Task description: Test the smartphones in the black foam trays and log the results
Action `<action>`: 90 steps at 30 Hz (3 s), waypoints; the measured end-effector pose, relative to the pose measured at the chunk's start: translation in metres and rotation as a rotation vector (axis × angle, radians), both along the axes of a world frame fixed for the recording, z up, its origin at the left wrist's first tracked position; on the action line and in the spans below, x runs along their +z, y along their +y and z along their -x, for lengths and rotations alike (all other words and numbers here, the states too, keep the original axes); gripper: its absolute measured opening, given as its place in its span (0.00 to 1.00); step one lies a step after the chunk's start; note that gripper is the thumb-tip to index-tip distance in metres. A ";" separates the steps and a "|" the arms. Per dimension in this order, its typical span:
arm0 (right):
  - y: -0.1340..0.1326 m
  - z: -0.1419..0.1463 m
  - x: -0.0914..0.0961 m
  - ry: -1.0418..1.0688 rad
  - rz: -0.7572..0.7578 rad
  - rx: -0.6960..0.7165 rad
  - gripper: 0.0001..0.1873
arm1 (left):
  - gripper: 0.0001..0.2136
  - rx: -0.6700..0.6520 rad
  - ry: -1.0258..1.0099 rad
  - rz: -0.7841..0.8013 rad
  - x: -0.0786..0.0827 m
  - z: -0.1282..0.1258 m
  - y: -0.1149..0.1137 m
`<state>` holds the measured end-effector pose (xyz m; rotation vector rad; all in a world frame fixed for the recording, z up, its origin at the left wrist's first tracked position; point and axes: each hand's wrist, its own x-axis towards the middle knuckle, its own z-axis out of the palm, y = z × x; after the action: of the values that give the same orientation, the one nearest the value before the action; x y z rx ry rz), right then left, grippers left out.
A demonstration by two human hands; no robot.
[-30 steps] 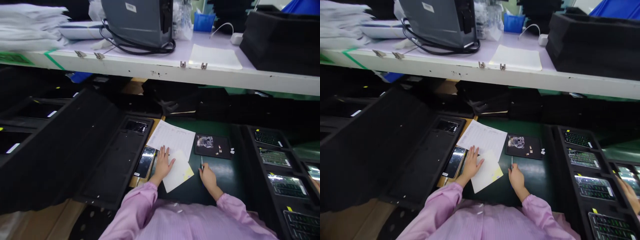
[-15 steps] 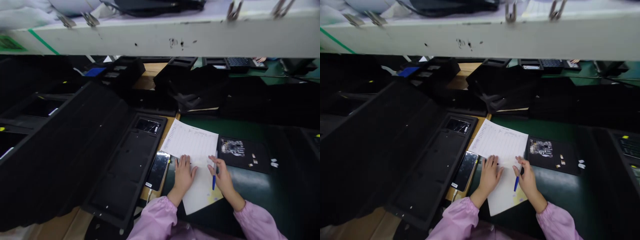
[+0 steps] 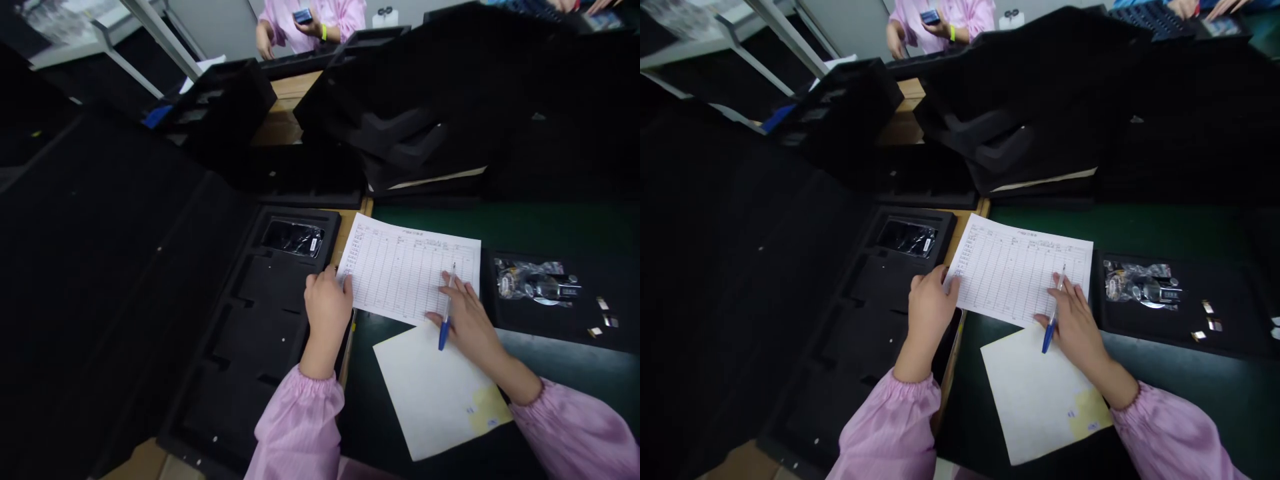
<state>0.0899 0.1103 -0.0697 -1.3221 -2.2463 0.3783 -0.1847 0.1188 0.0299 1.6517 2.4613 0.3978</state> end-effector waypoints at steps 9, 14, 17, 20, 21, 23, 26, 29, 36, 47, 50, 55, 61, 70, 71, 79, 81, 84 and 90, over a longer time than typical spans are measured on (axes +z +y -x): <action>0.004 -0.005 0.005 -0.001 0.032 0.058 0.23 | 0.21 0.081 -0.435 -0.115 0.031 -0.010 -0.034; 0.007 -0.017 0.008 0.034 0.100 0.127 0.23 | 0.25 0.113 -0.432 -0.012 0.032 -0.010 -0.065; 0.007 -0.020 0.008 0.037 0.123 0.128 0.24 | 0.24 0.087 -0.317 0.053 0.022 -0.007 -0.077; 0.007 -0.020 0.009 0.029 0.139 0.131 0.25 | 0.22 0.008 -0.037 -0.016 0.013 -0.009 -0.084; 0.007 -0.020 0.010 0.026 0.143 0.133 0.25 | 0.20 -0.028 0.059 -0.053 0.010 -0.010 -0.086; 0.007 -0.020 0.011 0.017 0.148 0.136 0.25 | 0.18 -0.101 0.201 -0.106 0.007 -0.014 -0.090; 0.007 -0.020 0.012 0.008 0.152 0.132 0.25 | 0.17 -0.154 0.293 -0.099 0.004 -0.021 -0.096; 0.006 -0.020 0.013 0.012 0.144 0.134 0.25 | 0.18 -0.128 0.325 -0.052 0.002 -0.027 -0.102; 0.006 -0.021 0.015 0.003 0.153 0.143 0.24 | 0.20 -0.101 0.339 0.043 0.000 -0.038 -0.100; 0.007 -0.021 0.016 0.022 0.196 0.128 0.23 | 0.22 -0.122 0.360 0.088 -0.004 -0.049 -0.094; 0.008 -0.020 0.018 0.023 0.208 0.123 0.22 | 0.22 -0.148 0.360 0.091 -0.005 -0.054 -0.092; 0.008 -0.019 0.019 0.018 0.184 0.130 0.21 | 0.22 -0.205 0.348 0.099 -0.010 -0.067 -0.088; 0.009 -0.017 0.021 0.012 0.173 0.132 0.20 | 0.22 -0.229 0.334 0.075 -0.021 -0.089 -0.084; 0.010 -0.014 0.027 0.081 0.212 0.104 0.18 | 0.26 -0.396 0.208 0.040 -0.034 -0.110 -0.077; 0.010 -0.014 0.031 0.134 0.215 0.067 0.17 | 0.26 -0.412 0.190 0.048 -0.034 -0.111 -0.077; 0.015 0.020 0.068 0.832 0.578 -0.245 0.20 | 0.24 -0.566 -0.021 0.054 -0.036 -0.098 -0.076; 0.019 0.030 0.065 0.924 0.663 -0.215 0.20 | 0.24 -0.575 -0.045 0.044 -0.038 -0.096 -0.074; 0.026 0.035 0.058 0.935 0.640 -0.248 0.19 | 0.25 -0.551 -0.046 0.025 -0.042 -0.098 -0.072; 0.028 0.034 0.039 0.849 0.617 -0.238 0.22 | 0.26 -0.519 -0.032 0.012 -0.046 -0.101 -0.069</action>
<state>0.0556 0.1385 -0.0306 -1.3224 -1.2806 1.3264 -0.0836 0.0496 -0.0162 2.1586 1.9003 0.3286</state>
